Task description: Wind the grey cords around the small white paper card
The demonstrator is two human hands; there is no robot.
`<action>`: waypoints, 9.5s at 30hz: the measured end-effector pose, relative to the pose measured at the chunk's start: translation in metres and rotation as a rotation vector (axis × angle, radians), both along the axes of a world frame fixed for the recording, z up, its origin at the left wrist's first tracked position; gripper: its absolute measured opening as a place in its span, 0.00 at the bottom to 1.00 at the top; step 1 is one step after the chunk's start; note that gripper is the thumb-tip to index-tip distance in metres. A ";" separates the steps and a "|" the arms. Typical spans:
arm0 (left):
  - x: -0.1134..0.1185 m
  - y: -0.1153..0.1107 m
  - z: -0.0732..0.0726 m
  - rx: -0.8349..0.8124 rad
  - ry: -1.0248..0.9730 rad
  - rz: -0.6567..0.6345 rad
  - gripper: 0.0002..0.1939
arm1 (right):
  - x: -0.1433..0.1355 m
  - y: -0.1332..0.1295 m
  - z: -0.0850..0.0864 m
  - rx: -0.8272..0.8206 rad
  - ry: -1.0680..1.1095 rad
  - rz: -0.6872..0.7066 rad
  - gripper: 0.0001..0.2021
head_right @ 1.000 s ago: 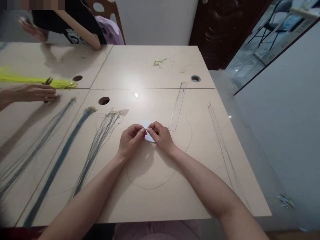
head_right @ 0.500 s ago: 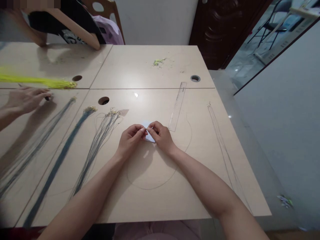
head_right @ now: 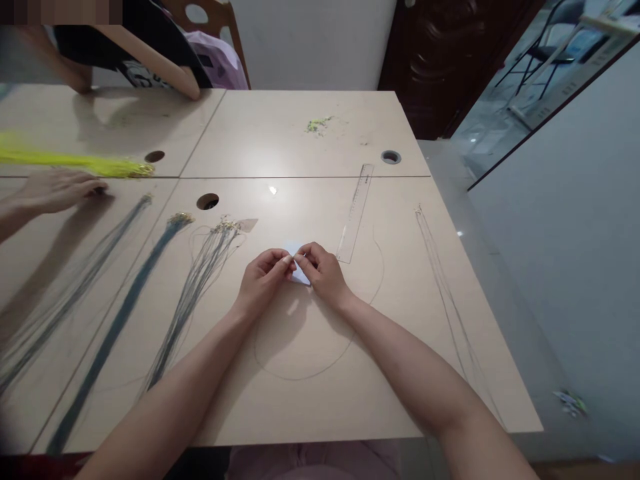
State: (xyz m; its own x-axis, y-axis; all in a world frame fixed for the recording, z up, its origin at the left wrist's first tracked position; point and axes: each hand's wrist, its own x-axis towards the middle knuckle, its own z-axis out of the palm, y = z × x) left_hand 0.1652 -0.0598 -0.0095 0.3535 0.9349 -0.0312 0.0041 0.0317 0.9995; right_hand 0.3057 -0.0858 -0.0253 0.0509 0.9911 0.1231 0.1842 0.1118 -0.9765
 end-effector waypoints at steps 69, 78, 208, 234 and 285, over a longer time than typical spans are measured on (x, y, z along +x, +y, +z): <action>0.000 0.000 -0.004 -0.217 -0.191 -0.050 0.06 | 0.000 0.000 0.003 -0.011 0.078 0.055 0.07; 0.001 -0.002 0.003 0.052 0.019 0.094 0.06 | 0.000 -0.001 0.003 0.000 0.100 0.025 0.07; -0.003 -0.001 -0.012 0.842 0.410 0.133 0.04 | 0.002 0.000 0.011 -0.176 0.261 0.029 0.08; -0.001 -0.003 -0.009 0.724 0.395 0.174 0.04 | 0.002 0.000 0.009 -0.174 0.236 0.003 0.10; 0.000 -0.002 -0.001 0.230 0.153 0.003 0.10 | 0.001 -0.001 0.005 -0.076 0.075 0.035 0.08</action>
